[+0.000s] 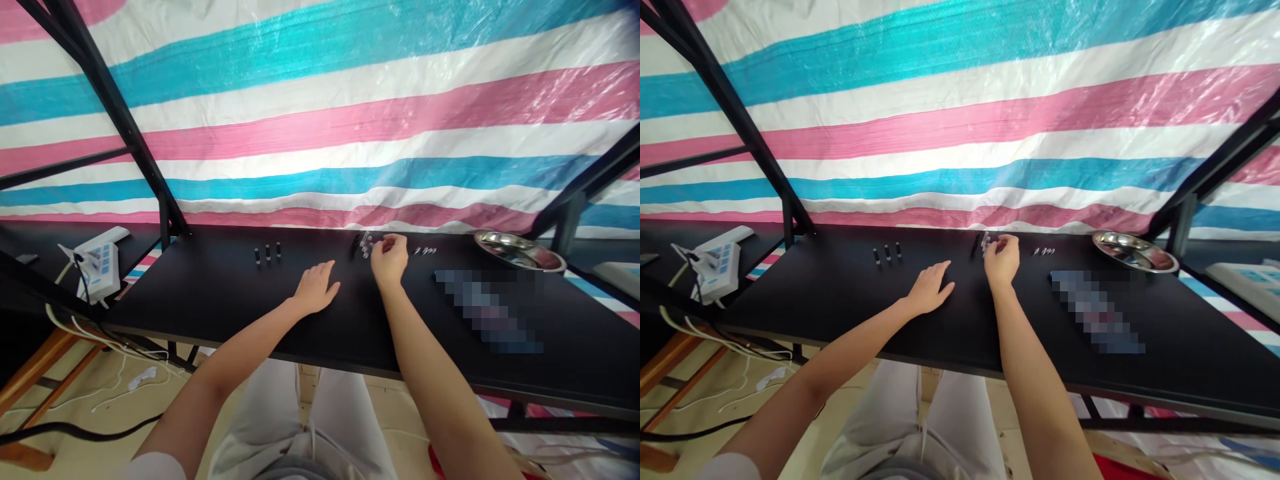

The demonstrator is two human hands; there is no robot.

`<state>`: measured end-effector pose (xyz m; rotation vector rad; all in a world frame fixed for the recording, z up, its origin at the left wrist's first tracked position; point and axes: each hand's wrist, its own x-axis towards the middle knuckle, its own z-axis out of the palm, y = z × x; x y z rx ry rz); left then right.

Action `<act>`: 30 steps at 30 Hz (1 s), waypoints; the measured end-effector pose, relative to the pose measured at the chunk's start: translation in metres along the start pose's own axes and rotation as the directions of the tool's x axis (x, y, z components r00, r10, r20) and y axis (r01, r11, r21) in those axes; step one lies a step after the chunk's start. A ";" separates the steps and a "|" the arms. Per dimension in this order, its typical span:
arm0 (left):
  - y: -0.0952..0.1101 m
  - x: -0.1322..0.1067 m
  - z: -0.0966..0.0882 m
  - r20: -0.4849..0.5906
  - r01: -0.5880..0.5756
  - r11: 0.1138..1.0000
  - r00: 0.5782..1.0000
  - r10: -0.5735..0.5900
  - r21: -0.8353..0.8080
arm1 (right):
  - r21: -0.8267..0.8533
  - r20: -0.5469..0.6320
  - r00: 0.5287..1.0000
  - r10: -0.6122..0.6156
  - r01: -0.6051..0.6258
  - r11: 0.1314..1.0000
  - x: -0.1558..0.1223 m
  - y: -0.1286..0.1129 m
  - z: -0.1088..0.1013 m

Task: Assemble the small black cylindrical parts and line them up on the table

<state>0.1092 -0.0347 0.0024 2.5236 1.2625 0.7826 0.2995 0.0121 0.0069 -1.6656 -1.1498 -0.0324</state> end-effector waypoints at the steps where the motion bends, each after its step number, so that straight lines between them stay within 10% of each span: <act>1: 0.002 0.002 0.005 0.038 -0.015 1.000 0.999 0.014 0.020 | -0.034 0.022 0.998 0.061 -0.060 0.998 0.003 0.006 -0.002; 6: 0.004 0.028 0.023 0.092 -0.047 0.998 0.995 0.043 0.043 | -0.252 0.227 0.939 0.258 -0.199 0.947 0.006 0.029 0.004; 19: 0.002 0.087 0.051 0.134 -0.010 0.981 0.991 -0.016 0.192 | -0.348 0.290 0.941 0.176 -0.067 0.935 0.000 0.030 0.012; 30: 0.000 0.085 0.043 -0.067 -0.022 0.957 0.997 0.043 0.288 | -0.402 0.306 0.929 0.210 -0.074 0.913 0.001 0.027 0.013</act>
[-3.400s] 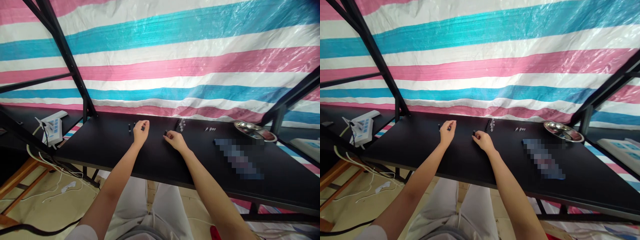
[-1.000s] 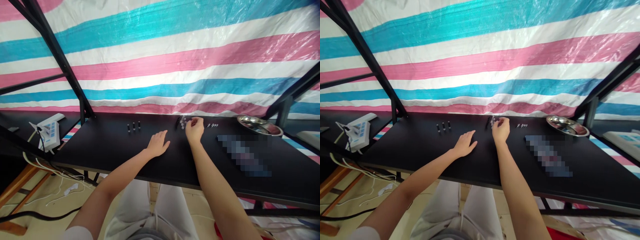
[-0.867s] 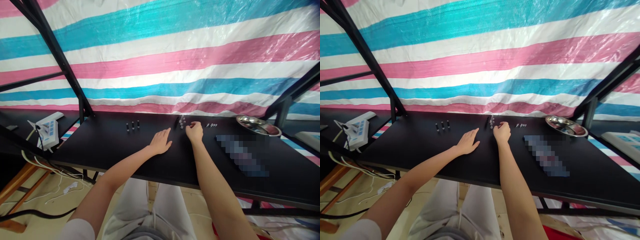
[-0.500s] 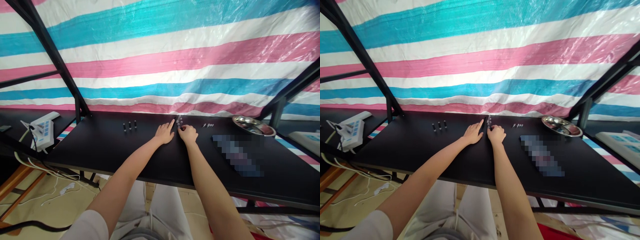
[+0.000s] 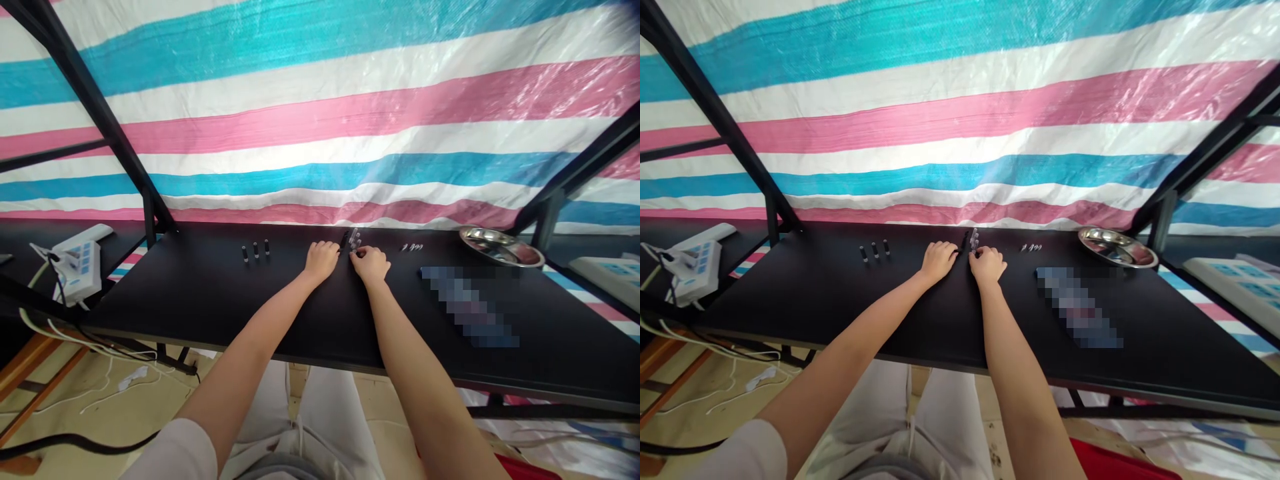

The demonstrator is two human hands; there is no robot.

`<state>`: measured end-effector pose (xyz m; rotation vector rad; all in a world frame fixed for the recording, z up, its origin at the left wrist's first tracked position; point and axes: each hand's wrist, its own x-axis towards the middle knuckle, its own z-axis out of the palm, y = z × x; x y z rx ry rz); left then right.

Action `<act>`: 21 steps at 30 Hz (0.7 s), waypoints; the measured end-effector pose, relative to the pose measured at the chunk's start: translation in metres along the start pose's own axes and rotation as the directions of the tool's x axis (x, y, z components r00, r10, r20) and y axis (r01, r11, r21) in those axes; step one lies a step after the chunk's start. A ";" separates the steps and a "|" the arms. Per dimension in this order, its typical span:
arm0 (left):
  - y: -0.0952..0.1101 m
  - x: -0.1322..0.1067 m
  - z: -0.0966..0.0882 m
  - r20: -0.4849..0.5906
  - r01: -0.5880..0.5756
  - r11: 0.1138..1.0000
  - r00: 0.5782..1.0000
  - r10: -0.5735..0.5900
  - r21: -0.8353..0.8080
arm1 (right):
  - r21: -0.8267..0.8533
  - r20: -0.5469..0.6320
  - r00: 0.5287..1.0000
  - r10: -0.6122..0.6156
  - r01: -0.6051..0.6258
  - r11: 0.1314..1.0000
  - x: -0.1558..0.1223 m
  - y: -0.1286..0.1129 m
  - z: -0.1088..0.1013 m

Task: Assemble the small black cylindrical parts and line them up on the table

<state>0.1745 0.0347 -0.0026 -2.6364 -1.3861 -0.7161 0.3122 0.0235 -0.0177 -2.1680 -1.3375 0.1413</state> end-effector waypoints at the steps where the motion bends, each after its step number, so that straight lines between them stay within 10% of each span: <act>1: -0.003 -0.003 -0.001 -0.014 -0.012 1.000 1.000 0.011 -0.015 | 0.002 0.001 1.000 -0.001 0.001 1.000 0.000 0.000 0.000; 13: -0.039 -0.054 -0.034 -0.235 -0.057 0.971 0.972 0.001 -0.232 | 0.049 0.023 0.999 -0.047 0.045 0.998 -0.001 -0.001 0.001; 21: -0.043 -0.060 -0.039 -0.337 0.001 0.945 0.934 -0.118 -0.328 | 0.179 0.112 0.842 -0.528 0.505 0.844 -0.019 -0.021 0.008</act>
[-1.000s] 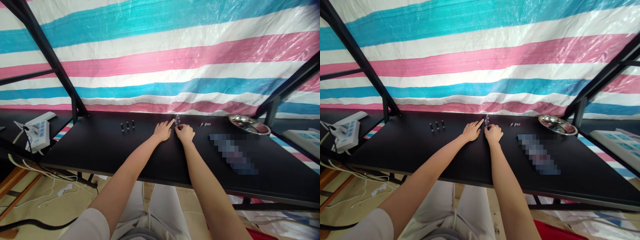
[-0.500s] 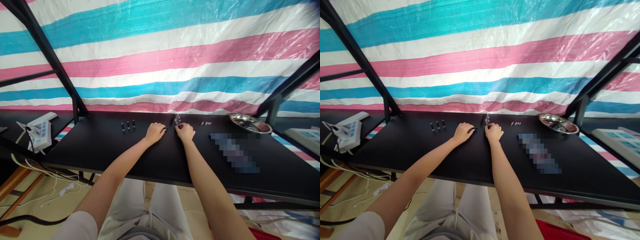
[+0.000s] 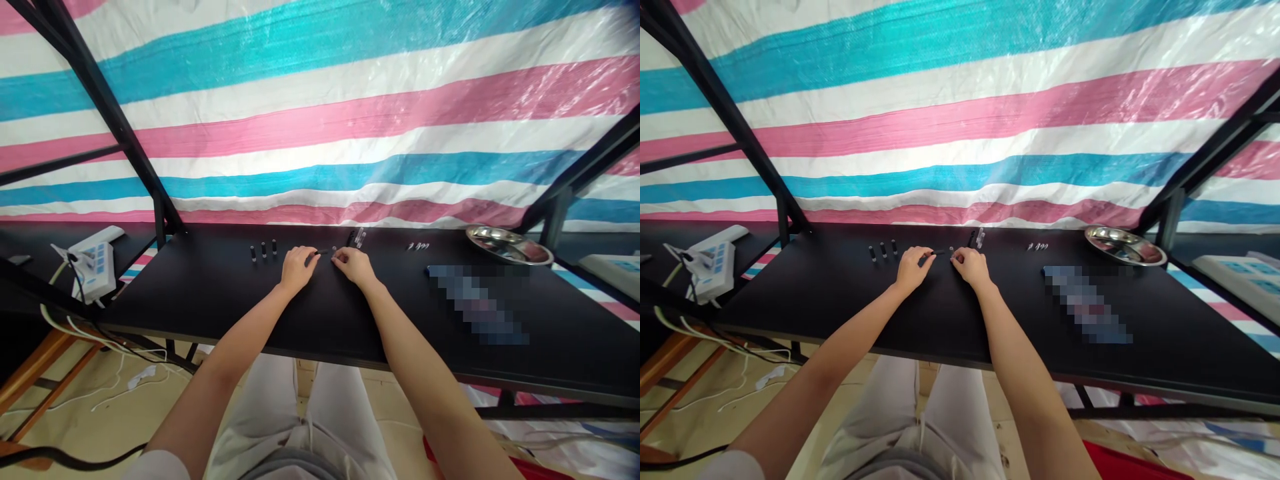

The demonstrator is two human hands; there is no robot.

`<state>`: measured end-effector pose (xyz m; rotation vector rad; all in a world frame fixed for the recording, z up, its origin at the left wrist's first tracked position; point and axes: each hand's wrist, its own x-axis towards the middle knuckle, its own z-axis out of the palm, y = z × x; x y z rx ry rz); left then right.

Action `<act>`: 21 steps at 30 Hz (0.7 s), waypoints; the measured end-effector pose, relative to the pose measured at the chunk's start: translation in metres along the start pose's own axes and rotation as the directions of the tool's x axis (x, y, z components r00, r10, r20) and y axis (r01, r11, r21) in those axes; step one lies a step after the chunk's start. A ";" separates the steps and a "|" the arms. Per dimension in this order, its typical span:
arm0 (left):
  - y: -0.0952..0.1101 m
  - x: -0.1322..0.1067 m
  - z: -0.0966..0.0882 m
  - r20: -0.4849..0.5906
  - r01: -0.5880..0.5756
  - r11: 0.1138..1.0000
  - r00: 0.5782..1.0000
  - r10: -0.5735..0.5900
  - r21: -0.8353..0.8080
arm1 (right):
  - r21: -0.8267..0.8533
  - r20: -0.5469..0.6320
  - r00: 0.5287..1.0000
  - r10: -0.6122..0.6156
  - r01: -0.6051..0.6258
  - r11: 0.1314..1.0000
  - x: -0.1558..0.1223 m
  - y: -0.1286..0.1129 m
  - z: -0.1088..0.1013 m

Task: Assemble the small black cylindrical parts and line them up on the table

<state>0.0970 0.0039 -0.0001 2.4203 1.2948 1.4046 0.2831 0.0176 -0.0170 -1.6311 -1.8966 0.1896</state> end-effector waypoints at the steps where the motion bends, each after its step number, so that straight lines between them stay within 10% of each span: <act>1: -0.001 0.000 0.000 -0.015 0.010 1.000 1.000 -0.010 -0.012 | 0.000 0.003 0.998 -0.057 0.057 0.998 0.000 -0.003 0.001; 21: -0.001 0.001 0.001 -0.066 0.056 0.985 0.996 -0.067 -0.162 | -0.174 0.026 0.991 -0.130 0.133 0.976 -0.005 -0.025 -0.008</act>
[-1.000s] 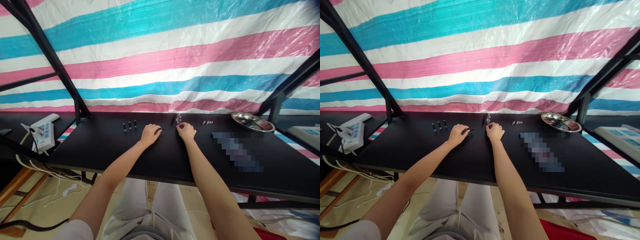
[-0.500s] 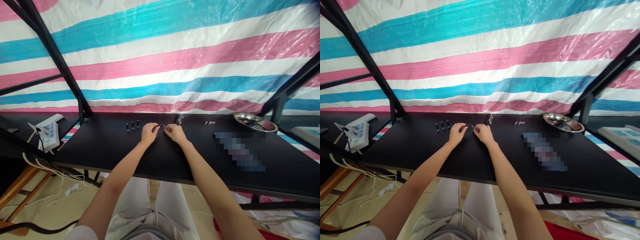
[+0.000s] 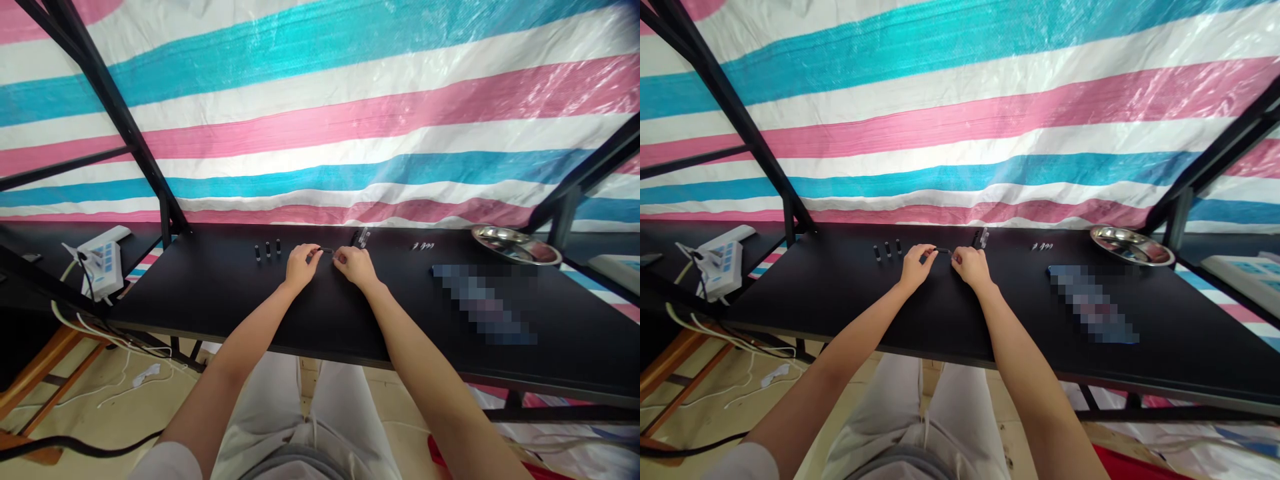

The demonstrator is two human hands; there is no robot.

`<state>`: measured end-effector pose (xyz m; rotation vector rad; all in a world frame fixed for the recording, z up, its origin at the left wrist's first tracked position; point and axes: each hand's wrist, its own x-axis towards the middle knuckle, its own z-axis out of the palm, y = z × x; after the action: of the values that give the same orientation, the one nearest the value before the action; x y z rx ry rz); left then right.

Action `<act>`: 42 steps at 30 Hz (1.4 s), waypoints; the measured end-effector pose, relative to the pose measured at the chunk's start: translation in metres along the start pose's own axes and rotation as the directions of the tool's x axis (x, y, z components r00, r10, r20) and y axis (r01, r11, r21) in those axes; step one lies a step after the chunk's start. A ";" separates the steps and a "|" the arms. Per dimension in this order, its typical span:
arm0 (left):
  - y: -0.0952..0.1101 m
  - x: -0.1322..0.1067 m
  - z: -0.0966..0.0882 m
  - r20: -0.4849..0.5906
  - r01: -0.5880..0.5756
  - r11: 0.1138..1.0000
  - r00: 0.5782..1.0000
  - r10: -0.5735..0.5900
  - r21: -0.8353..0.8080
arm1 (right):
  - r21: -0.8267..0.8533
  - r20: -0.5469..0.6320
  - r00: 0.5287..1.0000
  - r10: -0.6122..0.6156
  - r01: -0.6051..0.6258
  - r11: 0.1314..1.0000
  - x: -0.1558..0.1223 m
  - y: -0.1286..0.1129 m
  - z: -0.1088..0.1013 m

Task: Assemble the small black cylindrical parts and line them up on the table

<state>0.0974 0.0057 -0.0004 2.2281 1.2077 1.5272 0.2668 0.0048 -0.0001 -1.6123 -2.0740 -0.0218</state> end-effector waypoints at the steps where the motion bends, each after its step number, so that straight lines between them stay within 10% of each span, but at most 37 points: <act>1: 0.001 0.000 0.000 0.008 0.004 1.000 1.000 -0.004 0.001 | -0.024 0.001 1.000 -0.007 0.007 1.000 0.000 -0.001 0.000; 23: 0.001 -0.001 0.000 0.171 0.073 0.997 0.983 -0.068 -0.021 | -0.050 -0.004 0.986 -0.169 0.169 0.984 0.000 -0.010 0.000; 42: 0.001 -0.006 -0.013 0.078 0.157 0.987 0.985 -0.153 -0.046 | 0.174 -0.033 0.989 -0.146 0.149 0.973 -0.002 -0.024 0.009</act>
<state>0.0864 -0.0023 0.0018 2.0848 1.2715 1.3886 0.2417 -0.0010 -0.0013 -1.3460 -2.1119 0.0917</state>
